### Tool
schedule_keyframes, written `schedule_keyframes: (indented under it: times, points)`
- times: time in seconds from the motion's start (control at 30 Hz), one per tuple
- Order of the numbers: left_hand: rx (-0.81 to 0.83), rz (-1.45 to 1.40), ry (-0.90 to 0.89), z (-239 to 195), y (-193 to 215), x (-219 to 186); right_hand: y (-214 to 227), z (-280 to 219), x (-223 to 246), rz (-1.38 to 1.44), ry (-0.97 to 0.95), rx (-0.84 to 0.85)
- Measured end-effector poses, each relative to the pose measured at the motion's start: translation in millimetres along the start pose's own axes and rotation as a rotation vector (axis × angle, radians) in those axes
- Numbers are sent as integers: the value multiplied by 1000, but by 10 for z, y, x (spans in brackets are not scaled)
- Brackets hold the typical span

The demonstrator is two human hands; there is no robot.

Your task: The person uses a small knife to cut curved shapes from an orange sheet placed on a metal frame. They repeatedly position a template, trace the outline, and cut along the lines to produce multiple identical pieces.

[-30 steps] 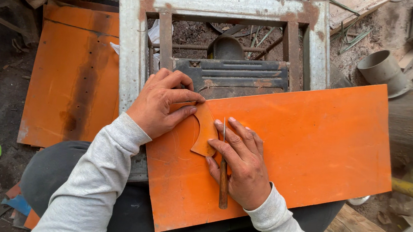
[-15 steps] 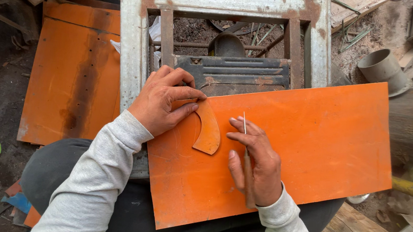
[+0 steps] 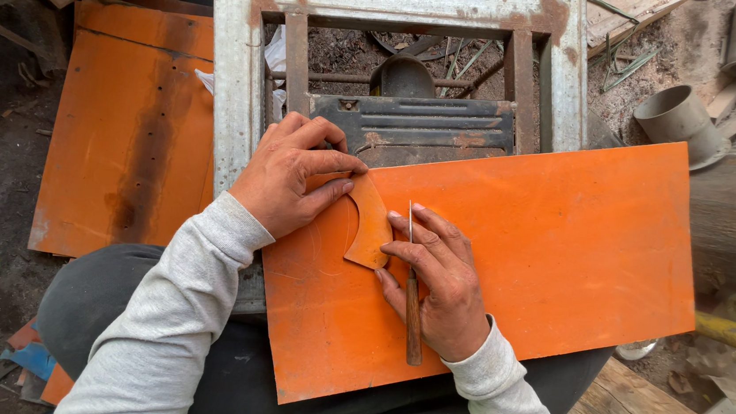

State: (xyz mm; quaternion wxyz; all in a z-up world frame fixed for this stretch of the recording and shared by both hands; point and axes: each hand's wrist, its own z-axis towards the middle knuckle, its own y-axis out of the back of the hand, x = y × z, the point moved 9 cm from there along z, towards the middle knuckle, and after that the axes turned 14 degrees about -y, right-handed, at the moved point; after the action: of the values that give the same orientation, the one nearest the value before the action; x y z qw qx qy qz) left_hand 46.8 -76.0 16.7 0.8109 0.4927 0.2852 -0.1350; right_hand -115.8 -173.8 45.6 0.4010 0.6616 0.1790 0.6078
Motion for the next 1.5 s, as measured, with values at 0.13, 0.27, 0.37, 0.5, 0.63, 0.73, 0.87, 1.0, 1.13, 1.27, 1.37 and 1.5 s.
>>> schedule_keyframes:
  times: [0.13, 0.27, 0.37, 0.5, 0.63, 0.73, 0.87, 1.0, 1.13, 1.27, 1.37, 1.5]
  points:
    - [-3, -2, 3, -5, -1, 0, 11, 6, 14, 6, 5, -4]
    - [4, -2, 11, -2, -20, 12, 5, 8, 22, 8, 5, 2]
    - [4, 1, 15, 0, -23, 15, 6, 12, 28, 3, 12, 1]
    - [13, 0, 25, 1, -35, 25, 11, 11, 33, -2, 11, -4]
    - [4, 2, 15, 0, -30, 16, 8, 14, 38, -5, 14, -11]
    - [-3, -10, 16, -2, -29, 16, 8, 17, 52, -7, 16, -12]
    - [-3, 3, 3, 2, -18, 6, 17, 25, 80, -9, 30, -9]
    - [-12, 3, -7, -33, -35, 9, 9, 5, 74, -17, 13, 7]
    - [-17, 11, -1, -23, -29, 19, 15, 20, 94, -12, 8, -1]
    - [-12, 9, 3, -16, -44, 23, 17, 18, 98, -8, 13, -1]
    - [-3, 20, 7, -12, -51, 23, 16, 10, 124, -36, 24, -10]
    - [-5, 11, 8, -11, -53, 31, 11, -9, 166, -69, 29, -10]
